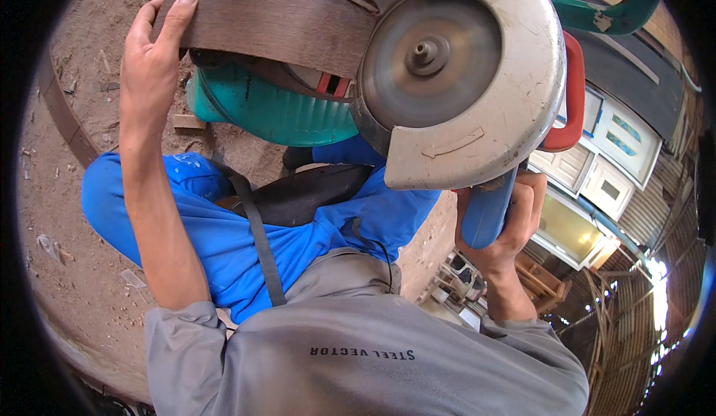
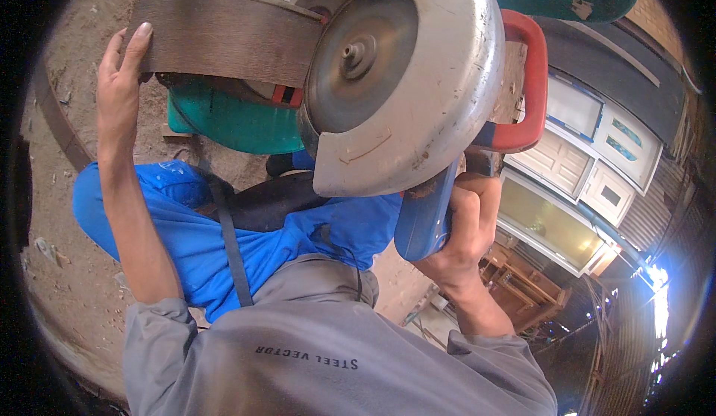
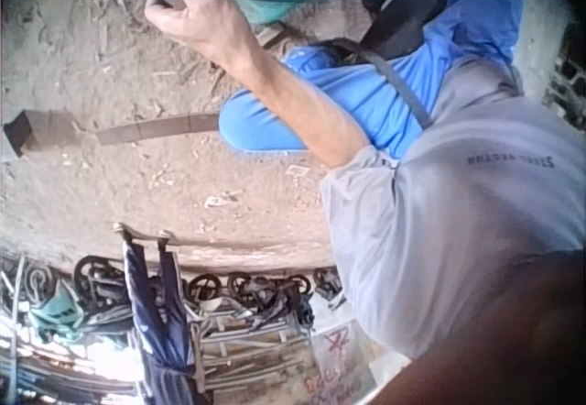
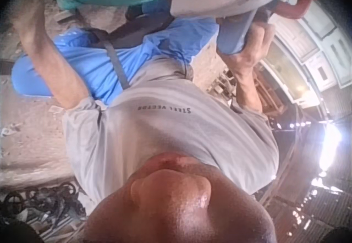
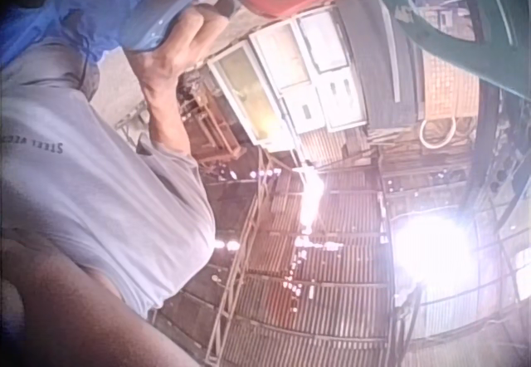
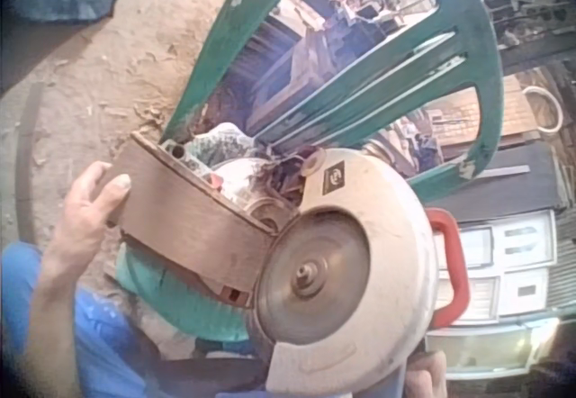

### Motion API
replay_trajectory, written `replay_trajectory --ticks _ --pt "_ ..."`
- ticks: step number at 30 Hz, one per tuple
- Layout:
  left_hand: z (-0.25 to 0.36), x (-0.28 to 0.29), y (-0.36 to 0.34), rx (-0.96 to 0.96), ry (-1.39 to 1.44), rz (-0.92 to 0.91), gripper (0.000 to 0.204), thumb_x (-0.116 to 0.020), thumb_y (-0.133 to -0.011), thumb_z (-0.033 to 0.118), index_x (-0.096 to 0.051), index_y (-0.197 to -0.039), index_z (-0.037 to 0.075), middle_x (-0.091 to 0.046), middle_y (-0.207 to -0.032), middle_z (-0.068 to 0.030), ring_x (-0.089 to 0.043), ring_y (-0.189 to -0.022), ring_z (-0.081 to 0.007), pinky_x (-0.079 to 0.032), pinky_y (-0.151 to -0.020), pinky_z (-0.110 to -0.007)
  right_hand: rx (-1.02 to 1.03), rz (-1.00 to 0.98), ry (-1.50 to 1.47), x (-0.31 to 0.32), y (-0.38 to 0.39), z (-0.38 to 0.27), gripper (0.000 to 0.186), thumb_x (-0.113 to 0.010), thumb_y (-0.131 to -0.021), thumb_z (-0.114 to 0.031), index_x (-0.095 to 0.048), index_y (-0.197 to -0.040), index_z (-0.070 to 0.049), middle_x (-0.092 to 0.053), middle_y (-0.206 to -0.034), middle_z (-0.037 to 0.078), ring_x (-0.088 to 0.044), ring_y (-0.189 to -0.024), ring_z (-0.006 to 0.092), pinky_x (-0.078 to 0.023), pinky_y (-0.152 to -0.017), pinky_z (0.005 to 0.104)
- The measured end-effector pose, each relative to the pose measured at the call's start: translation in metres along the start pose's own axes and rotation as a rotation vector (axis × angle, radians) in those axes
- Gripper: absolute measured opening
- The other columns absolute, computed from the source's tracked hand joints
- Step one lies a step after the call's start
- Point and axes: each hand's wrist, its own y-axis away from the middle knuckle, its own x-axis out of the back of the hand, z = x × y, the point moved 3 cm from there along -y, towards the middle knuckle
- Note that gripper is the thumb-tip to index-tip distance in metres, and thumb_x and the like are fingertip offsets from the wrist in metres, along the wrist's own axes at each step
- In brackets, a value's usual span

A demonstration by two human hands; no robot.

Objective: The person cuts pieces of wood using a circular saw while holding the wood by hand on a plastic chair.

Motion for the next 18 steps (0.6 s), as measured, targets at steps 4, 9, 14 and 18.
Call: replay_trajectory --ticks 4,9,14,18 --pt "-0.010 0.004 -0.003 -0.011 -0.022 -0.008 0.088 -0.071 -0.096 0.056 -0.049 -0.142 -0.016 -0.064 -0.126 -0.0264 -0.062 -0.123 -0.0260 -0.045 -0.107 -0.032 -0.015 -0.006 0.004 -0.001 0.004 0.001 0.031 -0.081 -0.071 0.001 -0.064 -0.096 -0.002 -0.053 -0.089 0.013 -0.056 -0.077 0.0268 -0.047 -0.066 0.0365" --pt "-0.002 0.000 0.002 0.008 0.020 0.005 0.086 -0.071 -0.097 0.055 -0.050 -0.141 -0.015 -0.065 -0.125 -0.0256 -0.062 -0.121 -0.0258 -0.045 -0.106 -0.032 -0.013 -0.009 0.007 -0.002 0.006 0.001 0.031 -0.082 -0.070 0.001 -0.065 -0.096 -0.002 -0.055 -0.089 0.012 -0.057 -0.078 0.0267 -0.047 -0.067 0.0364" --pt "0.009 -0.002 0.007 -0.004 -0.035 0.034 0.075 -0.070 -0.098 0.053 -0.056 -0.136 -0.011 -0.067 -0.120 -0.0208 -0.064 -0.116 -0.0226 -0.047 -0.103 -0.031 -0.016 0.003 0.007 -0.006 0.008 0.003 0.032 -0.082 -0.069 0.000 -0.065 -0.096 -0.002 -0.055 -0.089 0.012 -0.058 -0.078 0.0267 -0.047 -0.067 0.0367" --pt "0.014 -0.005 0.008 0.009 -0.043 0.046 0.059 -0.068 -0.101 0.047 -0.062 -0.126 -0.006 -0.069 -0.113 -0.0139 -0.065 -0.108 -0.0177 -0.049 -0.097 -0.030 -0.005 0.006 0.006 -0.010 0.011 0.005 0.034 -0.083 -0.069 -0.001 -0.064 -0.096 -0.001 -0.055 -0.088 0.012 -0.058 -0.079 0.0268 -0.047 -0.067 0.0371"
